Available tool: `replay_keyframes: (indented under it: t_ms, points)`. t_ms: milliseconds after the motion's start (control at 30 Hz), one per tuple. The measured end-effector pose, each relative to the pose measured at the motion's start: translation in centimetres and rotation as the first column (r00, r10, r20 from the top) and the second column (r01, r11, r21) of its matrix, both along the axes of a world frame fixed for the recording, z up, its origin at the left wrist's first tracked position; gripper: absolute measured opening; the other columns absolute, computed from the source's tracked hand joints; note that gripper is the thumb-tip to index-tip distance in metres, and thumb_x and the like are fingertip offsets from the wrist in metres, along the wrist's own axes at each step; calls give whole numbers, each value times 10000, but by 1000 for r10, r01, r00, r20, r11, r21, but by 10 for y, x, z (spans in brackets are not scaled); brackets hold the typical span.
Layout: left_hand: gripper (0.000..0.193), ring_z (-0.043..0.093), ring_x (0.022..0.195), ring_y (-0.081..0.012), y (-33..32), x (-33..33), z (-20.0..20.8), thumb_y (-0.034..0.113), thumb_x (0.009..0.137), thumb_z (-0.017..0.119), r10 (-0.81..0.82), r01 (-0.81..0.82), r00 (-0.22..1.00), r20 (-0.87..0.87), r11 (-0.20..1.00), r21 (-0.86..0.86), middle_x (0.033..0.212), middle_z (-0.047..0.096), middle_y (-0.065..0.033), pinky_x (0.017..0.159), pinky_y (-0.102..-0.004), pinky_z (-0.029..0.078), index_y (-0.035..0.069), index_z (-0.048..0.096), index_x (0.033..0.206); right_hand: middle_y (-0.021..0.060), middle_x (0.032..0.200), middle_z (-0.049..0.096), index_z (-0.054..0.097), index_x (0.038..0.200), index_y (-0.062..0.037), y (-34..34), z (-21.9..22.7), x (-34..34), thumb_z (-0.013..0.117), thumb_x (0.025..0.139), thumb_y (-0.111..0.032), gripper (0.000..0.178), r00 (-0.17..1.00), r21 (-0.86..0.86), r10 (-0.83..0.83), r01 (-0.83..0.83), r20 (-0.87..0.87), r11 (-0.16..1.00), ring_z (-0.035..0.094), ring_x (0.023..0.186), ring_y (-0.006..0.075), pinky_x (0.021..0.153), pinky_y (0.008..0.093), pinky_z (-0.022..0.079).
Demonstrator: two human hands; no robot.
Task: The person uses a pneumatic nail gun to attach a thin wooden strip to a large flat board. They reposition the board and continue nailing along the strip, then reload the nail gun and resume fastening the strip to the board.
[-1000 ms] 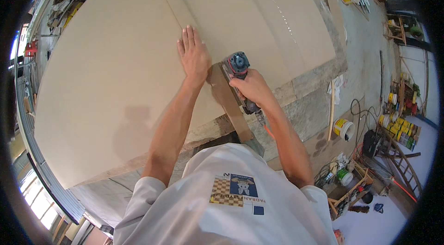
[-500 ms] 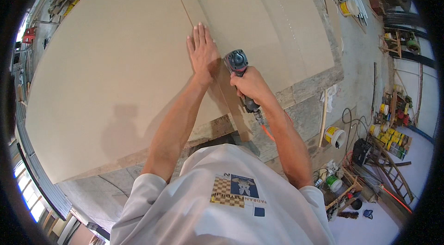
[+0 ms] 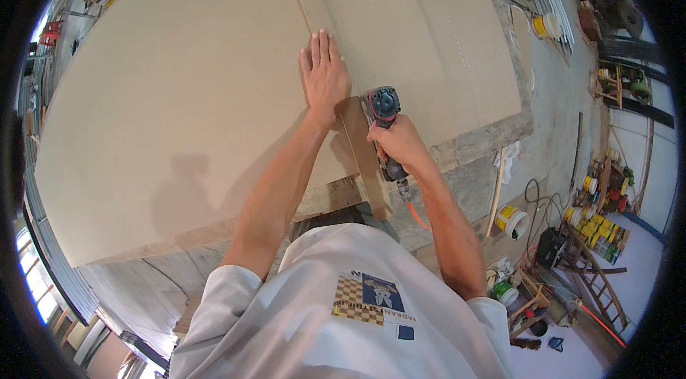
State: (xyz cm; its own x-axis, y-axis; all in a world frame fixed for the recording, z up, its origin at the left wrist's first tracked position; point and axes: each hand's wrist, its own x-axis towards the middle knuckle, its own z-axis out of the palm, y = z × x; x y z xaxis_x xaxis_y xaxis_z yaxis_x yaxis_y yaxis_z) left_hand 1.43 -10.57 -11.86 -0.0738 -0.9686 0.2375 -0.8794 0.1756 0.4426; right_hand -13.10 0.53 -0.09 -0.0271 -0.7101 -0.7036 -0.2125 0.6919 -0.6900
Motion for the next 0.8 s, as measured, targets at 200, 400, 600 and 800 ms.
replay_keyframes:
  t_ms: [200,400,600,800]
  points:
    - [570,279,1547,-313,-2,0,-1,142,964,478,4,-4,1000,-10,1000,-19,1643,353,-171,1262,-536,184,-33,433,1505,138,795,709,618,933,-43,3,-5,-8,650,837,-89,111,999,32,20,-21,26,999,536,488,123,447,301,421]
    - [548,320,1522,-335,-4,1,-4,135,967,487,16,-18,999,-38,998,-67,1619,385,-189,1245,-556,214,-43,451,1483,140,761,702,616,908,-41,10,5,-1,642,849,-80,75,999,87,-33,30,34,996,549,492,124,449,291,420]
    - [526,319,1517,-355,-6,3,-7,152,993,468,11,-15,999,-49,997,-77,1609,394,-197,1236,-565,220,-45,451,1481,121,715,677,624,953,-16,15,-15,-13,631,852,-62,111,998,88,13,-18,57,996,565,499,124,460,287,426]
    - [526,336,1508,-352,-6,1,-7,153,987,480,9,-13,999,-37,996,-93,1603,404,-195,1229,-566,231,-41,460,1475,99,698,668,625,894,-10,28,1,-4,646,854,-108,108,999,92,-33,29,37,995,580,503,139,472,305,456]
